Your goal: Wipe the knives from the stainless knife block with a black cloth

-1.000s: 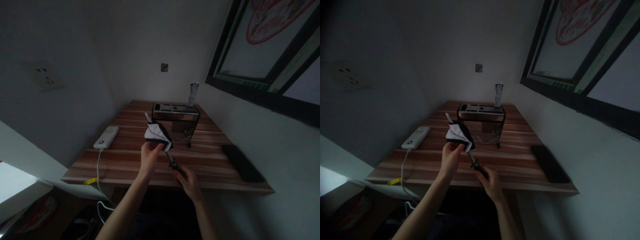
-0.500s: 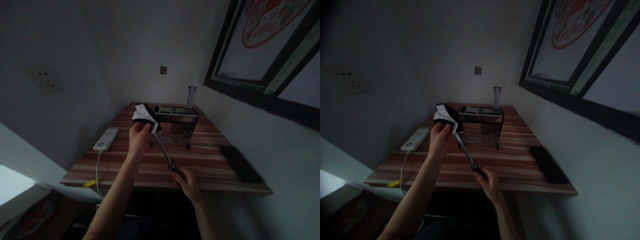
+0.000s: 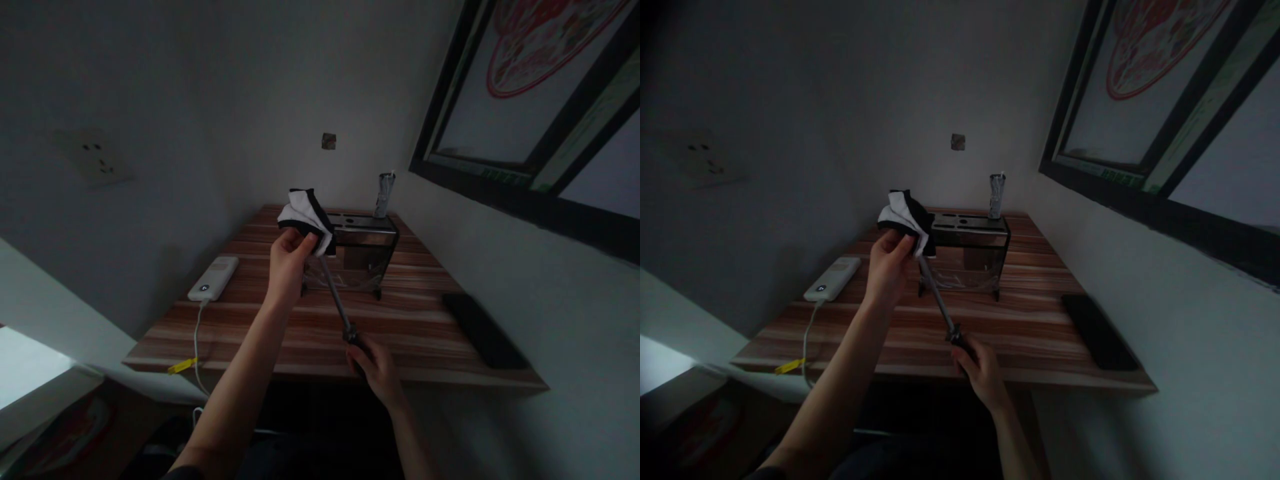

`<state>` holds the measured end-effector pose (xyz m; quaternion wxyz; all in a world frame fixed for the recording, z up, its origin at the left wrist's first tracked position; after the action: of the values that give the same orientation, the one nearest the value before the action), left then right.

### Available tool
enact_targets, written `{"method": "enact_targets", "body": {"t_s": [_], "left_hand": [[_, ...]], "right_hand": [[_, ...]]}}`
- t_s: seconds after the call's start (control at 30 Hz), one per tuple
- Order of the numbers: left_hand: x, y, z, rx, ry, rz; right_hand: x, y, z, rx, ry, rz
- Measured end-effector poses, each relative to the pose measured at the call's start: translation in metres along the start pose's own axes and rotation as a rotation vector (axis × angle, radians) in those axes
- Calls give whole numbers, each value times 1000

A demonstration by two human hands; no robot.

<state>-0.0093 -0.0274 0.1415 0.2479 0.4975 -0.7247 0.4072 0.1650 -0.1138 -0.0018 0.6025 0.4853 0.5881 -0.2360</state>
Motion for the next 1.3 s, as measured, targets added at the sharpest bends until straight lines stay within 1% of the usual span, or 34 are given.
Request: {"method": "enact_targets", "body": {"t_s": [0.13,0.3,0.5,0.7,0.83,0.93,1.0,1.13,1.3], "left_hand": [[-6,-4,8,-11,25,-74],[-15,-9,20,-40,73,-52],[-22,-12,38,-15,180,-129],[-36,-13,62,-32,289,-238],[-46,-14,79,-76,352,-285],[-52,-14,91,-125,389,-252],[-55,-13,96,-130,411,-242],[-58,-12,103,-137,424,-290],[-62,-10,109,-173,420,-316]], "right_hand": [[-2,1,0,0,7,24],[-2,1,0,15,8,57],[1,0,-1,40,20,93],[0,0,-3,40,23,86],[-3,0,-4,50,12,79],[-5,-1,-4,62,25,90],[-5,-1,-5,65,29,96],[-5,-1,-5,63,30,121],[-4,0,-4,55,12,152]]}}
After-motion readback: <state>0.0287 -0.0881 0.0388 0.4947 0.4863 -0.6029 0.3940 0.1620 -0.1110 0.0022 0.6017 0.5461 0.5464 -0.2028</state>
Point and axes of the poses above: each hand's wrist, its own z-axis away from the middle knuckle, its own y-axis out of the back of the hand, x = y × z, the point moved 1 cm from there along -z, towards the middle knuckle, and after that the axes turned 15 degrees about -x, right-handed, at the moved point
